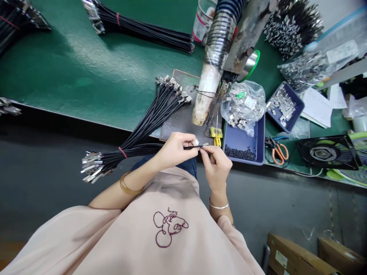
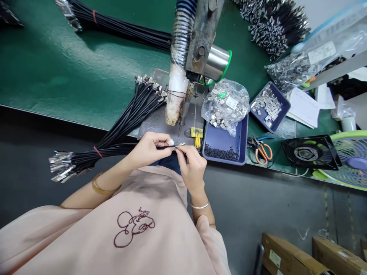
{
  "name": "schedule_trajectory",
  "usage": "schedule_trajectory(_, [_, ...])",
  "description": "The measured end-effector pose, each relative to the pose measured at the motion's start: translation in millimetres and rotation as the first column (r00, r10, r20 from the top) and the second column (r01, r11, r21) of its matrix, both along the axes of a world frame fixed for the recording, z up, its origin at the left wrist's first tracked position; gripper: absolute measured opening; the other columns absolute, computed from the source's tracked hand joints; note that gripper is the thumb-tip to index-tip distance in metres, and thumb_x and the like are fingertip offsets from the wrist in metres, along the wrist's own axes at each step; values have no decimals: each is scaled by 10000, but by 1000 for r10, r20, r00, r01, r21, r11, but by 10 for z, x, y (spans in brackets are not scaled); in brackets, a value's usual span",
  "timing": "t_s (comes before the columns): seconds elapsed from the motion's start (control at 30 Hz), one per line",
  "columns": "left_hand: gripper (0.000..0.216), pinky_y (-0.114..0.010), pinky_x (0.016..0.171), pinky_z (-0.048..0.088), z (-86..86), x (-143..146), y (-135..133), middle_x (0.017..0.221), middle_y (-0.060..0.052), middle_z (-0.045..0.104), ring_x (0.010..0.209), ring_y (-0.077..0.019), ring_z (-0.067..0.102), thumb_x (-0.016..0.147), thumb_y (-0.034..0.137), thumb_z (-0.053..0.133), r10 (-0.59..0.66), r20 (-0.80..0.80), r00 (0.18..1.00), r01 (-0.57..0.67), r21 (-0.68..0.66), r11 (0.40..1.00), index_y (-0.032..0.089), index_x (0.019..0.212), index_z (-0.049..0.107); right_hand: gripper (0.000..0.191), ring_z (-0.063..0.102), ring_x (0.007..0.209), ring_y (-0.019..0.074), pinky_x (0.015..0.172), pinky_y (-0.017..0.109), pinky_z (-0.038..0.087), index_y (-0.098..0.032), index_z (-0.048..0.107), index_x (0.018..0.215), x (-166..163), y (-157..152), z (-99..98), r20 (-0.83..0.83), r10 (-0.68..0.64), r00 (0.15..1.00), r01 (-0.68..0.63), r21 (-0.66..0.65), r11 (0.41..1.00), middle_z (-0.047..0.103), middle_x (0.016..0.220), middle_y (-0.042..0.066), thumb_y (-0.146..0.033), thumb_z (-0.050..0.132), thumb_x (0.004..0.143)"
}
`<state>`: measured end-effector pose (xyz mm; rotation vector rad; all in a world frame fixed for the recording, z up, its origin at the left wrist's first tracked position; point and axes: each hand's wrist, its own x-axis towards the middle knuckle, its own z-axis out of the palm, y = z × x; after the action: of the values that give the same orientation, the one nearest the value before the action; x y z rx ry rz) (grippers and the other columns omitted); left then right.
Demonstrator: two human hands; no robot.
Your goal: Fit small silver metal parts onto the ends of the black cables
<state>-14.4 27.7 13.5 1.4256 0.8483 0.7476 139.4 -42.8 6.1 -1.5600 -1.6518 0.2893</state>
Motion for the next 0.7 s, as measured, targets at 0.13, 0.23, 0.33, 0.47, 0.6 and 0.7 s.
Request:
schedule_trajectory(0.13, [133, -195, 534, 260, 11, -20, 20, 600, 50, 359, 584, -64, 334, 717, 139, 560, -56, -41, 998, 57, 35, 998, 134, 599, 497, 128, 560, 628, 103, 614, 243, 452, -208, 658, 903, 32, 16, 21, -49, 36, 998, -41, -94, 995, 656, 804, 2, -254, 559, 970])
schedule_trajectory(0.23, [135, -194, 547, 288, 1, -28, 13, 611, 44, 391, 593, -67, 361, 740, 154, 573, -68, -22, 997, 68, 15, 998, 130, 620, 518, 146, 526, 580, 83, 572, 222, 441, -199, 619, 882, 91, 42, 29, -210, -2, 978, -38, -184, 982, 637, 789, -13, -296, 552, 968])
schedule_trajectory(0.33, [129, -189, 583, 344, -22, -28, -2, 636, 38, 433, 607, -68, 409, 750, 159, 590, -45, 32, 998, 46, -25, 999, 129, 643, 526, 140, 601, 639, 97, 597, 217, 480, -200, 615, 882, 140, 68, 36, -415, -128, 901, 56, -183, 982, 660, 802, -5, -326, 598, 939])
schedule_trajectory(0.47, [122, -180, 602, 371, -52, -19, -10, 644, 38, 456, 610, -65, 436, 751, 150, 607, 3, 67, 998, 0, -48, 999, 128, 654, 537, 145, 604, 607, 99, 587, 228, 497, -205, 659, 898, 98, 72, 36, -468, -149, 871, 56, -206, 977, 697, 819, 10, -350, 665, 889])
schedule_trajectory(0.6, [112, -177, 600, 383, -56, -12, -5, 644, 34, 479, 608, -66, 451, 756, 156, 616, 15, 71, 997, -11, -50, 999, 126, 666, 558, 147, 491, 495, 69, 527, 221, 460, -211, 655, 919, 12, 59, 41, -432, -145, 890, 47, -229, 972, 689, 804, 0, -355, 625, 909])
schedule_trajectory(0.7, [120, -175, 590, 374, -53, -8, -5, 637, 36, 476, 601, -64, 443, 752, 156, 620, 17, 72, 997, -14, -47, 999, 127, 658, 551, 133, 436, 469, 60, 504, 217, 431, -213, 646, 907, -7, 58, 49, -421, -142, 896, 48, -225, 973, 667, 772, -15, -342, 612, 912])
